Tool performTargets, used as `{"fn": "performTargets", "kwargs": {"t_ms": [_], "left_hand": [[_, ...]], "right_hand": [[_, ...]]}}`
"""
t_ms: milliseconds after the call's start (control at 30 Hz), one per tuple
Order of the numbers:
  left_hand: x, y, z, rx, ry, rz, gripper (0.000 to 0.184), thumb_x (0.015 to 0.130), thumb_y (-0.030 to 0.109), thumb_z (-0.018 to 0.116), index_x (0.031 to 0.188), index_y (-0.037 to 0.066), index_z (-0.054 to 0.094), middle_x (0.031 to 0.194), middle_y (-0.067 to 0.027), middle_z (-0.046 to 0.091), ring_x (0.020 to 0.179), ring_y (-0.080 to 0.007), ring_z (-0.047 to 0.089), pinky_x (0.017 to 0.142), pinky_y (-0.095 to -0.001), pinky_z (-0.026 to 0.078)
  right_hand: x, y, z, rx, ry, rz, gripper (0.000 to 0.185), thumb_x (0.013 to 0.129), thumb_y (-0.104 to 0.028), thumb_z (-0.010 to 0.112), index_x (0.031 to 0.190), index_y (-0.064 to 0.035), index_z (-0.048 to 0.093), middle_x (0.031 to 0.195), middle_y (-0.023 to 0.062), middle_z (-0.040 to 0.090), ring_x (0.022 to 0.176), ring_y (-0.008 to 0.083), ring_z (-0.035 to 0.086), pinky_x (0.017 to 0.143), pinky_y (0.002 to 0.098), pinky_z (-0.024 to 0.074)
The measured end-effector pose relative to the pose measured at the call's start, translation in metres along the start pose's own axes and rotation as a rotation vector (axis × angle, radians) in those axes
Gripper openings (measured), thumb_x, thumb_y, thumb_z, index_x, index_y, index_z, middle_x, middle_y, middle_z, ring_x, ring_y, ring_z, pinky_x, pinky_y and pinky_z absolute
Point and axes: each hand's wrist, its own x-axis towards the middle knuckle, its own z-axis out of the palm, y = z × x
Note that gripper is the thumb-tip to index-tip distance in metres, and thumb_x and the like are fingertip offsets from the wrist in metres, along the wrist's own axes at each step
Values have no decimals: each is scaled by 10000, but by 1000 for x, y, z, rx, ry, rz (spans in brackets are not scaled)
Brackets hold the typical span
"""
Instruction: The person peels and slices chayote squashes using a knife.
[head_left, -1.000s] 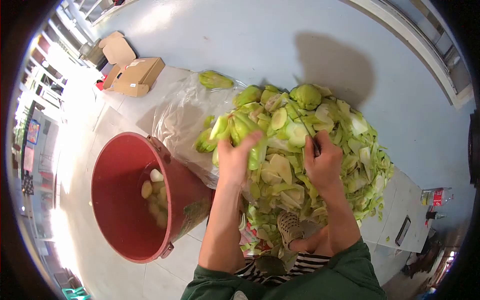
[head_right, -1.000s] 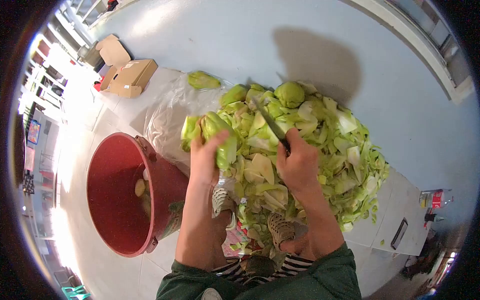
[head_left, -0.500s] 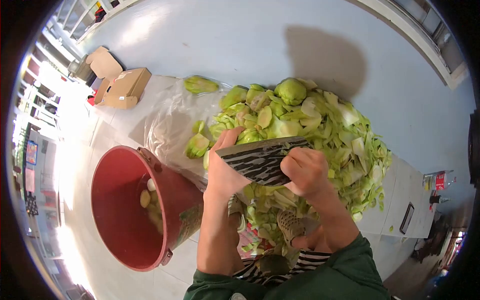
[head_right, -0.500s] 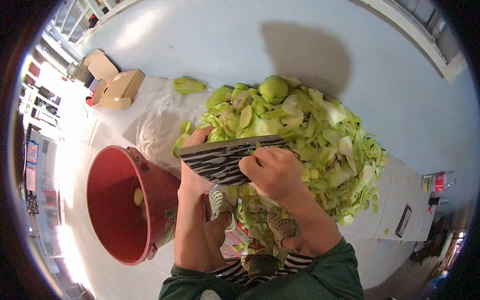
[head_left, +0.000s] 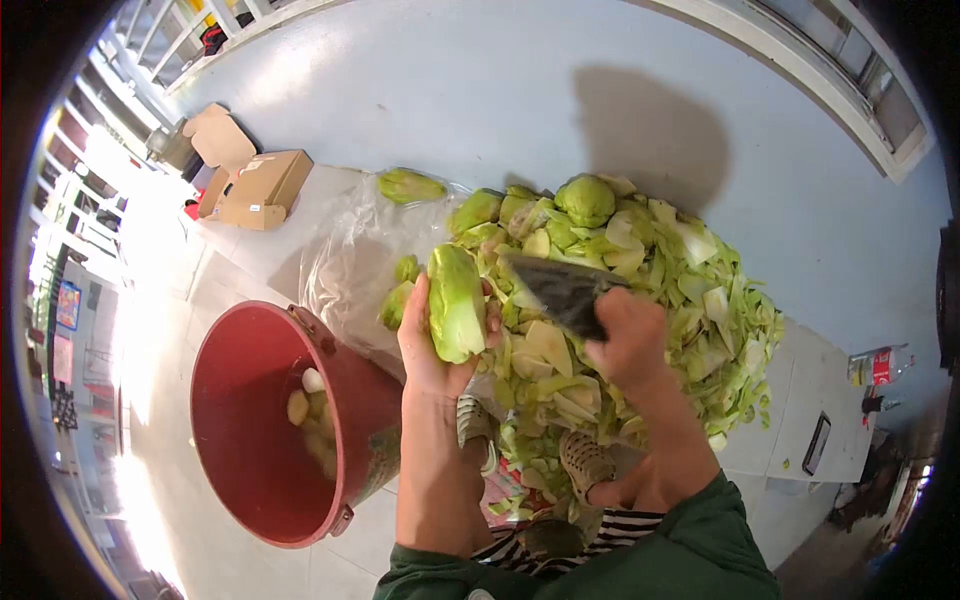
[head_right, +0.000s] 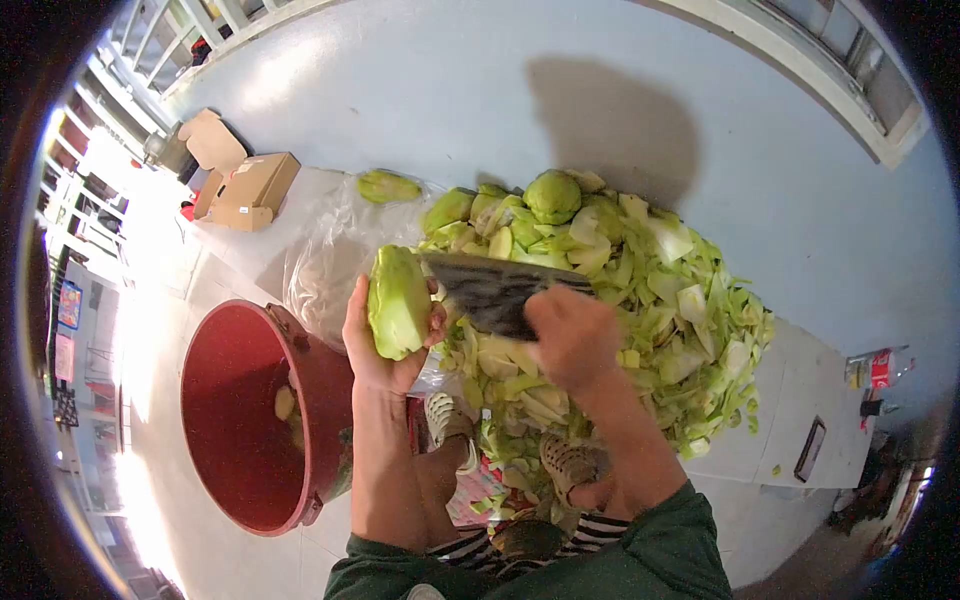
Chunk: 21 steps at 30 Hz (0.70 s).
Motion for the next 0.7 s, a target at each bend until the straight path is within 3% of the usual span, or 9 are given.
{"fn": "performTargets", "kwargs": {"t_ms": [67,167,200,367,433,533,567,633,700], "left_hand": [[2,-5,18,2,343,4,527,945,464,478,1235,31,562,1106,-150,647,907,-274,648,684,-371,551],[4,-9,2,-97,170,-229,455,929,460,539,1041,27,621,881,-127,677,783,-239,668,723,-370,558],[3,-12,20,-49,269,-193,440,923,455,554,1004,30,631,829,-123,675,735,-222,661,693,-343,554],[0,-16,31,-20,235,-223,396,924,411,559,1036,35,617,876,-109,672,730,-222,651,703,-351,546],[0,-16,49,-121,429,-212,380,925,386,554,1116,58,576,937,-93,667,704,-218,648,668,-351,543],[-8,-5,-14,16,25,-163,453,923,362,563,1283,104,470,1123,-133,613,997,-272,621,854,-450,524],[-7,-4,-15,45,10,-171,481,925,359,560,1316,100,455,1187,-141,585,1009,-278,617,825,-457,536],[5,-22,-8,30,387,-110,556,923,385,558,1378,98,418,1279,-140,524,877,-265,655,592,-403,559],[6,-24,-14,26,410,-104,634,919,405,561,1433,91,365,1339,-149,466,768,-259,655,464,-363,524]], "right_hand": [[0,-11,3,-1,26,-240,188,606,-123,604,762,-92,502,665,56,443,555,230,519,477,336,433],[0,-33,9,36,46,-316,190,606,-115,606,764,-88,505,657,51,410,553,213,500,472,315,424],[0,-37,9,32,43,-310,190,606,-115,606,764,-88,505,657,51,410,553,213,500,472,315,424],[0,-45,5,44,37,-326,188,611,-116,619,763,-94,510,635,42,408,548,215,507,476,324,426],[-2,-24,10,70,-35,-241,178,621,-117,617,764,-97,513,634,49,422,544,227,516,472,336,426],[-6,-11,8,107,-108,-142,157,641,-123,611,758,-101,509,632,60,442,534,249,528,459,361,418],[-7,-11,7,126,-121,-124,147,652,-127,608,752,-102,503,631,65,447,528,259,530,450,375,410],[-5,-22,5,104,-94,-184,147,671,-130,606,738,-101,479,619,64,428,512,256,518,443,380,405],[-3,-32,-1,139,-37,-225,151,681,-119,601,725,-101,458,610,66,415,511,255,516,448,385,412]]}}
